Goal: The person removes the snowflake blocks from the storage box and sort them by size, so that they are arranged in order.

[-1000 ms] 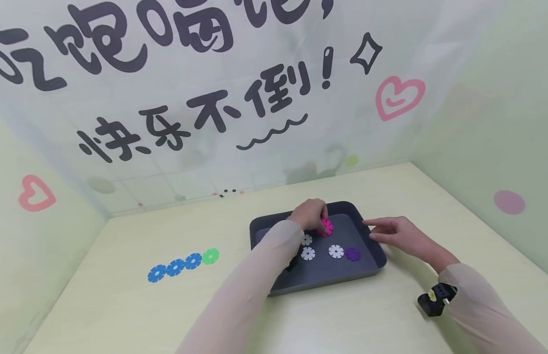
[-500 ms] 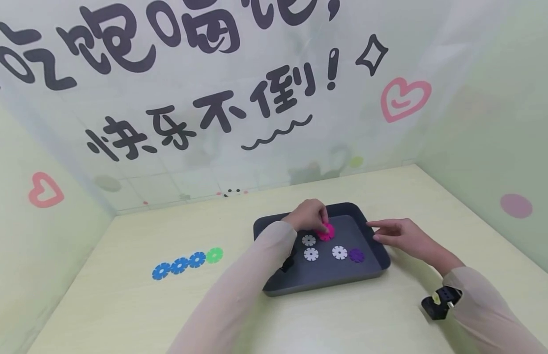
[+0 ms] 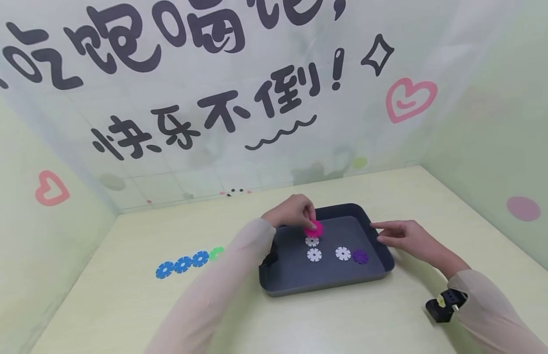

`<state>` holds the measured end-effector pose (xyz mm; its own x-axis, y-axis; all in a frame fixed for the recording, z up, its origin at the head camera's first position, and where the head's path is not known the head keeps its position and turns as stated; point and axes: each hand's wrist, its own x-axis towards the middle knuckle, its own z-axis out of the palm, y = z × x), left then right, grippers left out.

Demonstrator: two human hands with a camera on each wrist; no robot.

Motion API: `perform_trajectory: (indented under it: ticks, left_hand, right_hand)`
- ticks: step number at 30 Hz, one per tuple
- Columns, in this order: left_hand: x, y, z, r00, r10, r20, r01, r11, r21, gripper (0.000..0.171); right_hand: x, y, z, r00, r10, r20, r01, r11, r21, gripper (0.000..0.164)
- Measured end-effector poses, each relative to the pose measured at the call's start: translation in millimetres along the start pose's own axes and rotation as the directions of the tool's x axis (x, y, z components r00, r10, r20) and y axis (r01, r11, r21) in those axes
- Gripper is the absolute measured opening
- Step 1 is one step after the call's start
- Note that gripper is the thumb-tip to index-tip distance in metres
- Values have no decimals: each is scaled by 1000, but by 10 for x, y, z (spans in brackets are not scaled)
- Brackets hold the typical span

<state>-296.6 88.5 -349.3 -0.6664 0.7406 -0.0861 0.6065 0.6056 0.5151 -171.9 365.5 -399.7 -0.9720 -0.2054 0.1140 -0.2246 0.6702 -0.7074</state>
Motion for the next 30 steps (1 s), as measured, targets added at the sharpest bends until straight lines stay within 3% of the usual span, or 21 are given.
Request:
perform_trajectory:
  ticks: [10, 20, 30]
  left_hand:
    - [-392, -277, -357, 999, -37, -1, 37, 995, -95, 14]
    - [-910, -634, -603, 999, -29, -37, 25, 996, -87, 12]
    - [-1459, -1052, -750, 980, -168, -109, 153, 979, -132, 13]
  right_hand:
    - [-13, -22, -23, 999, 27, 29, -28, 1000, 11, 44]
    - [-6, -11, -25, 1000, 11, 22, -12, 1000, 7, 43]
    - [-5, -8, -24, 999, 29, 25, -29, 1000, 4, 44]
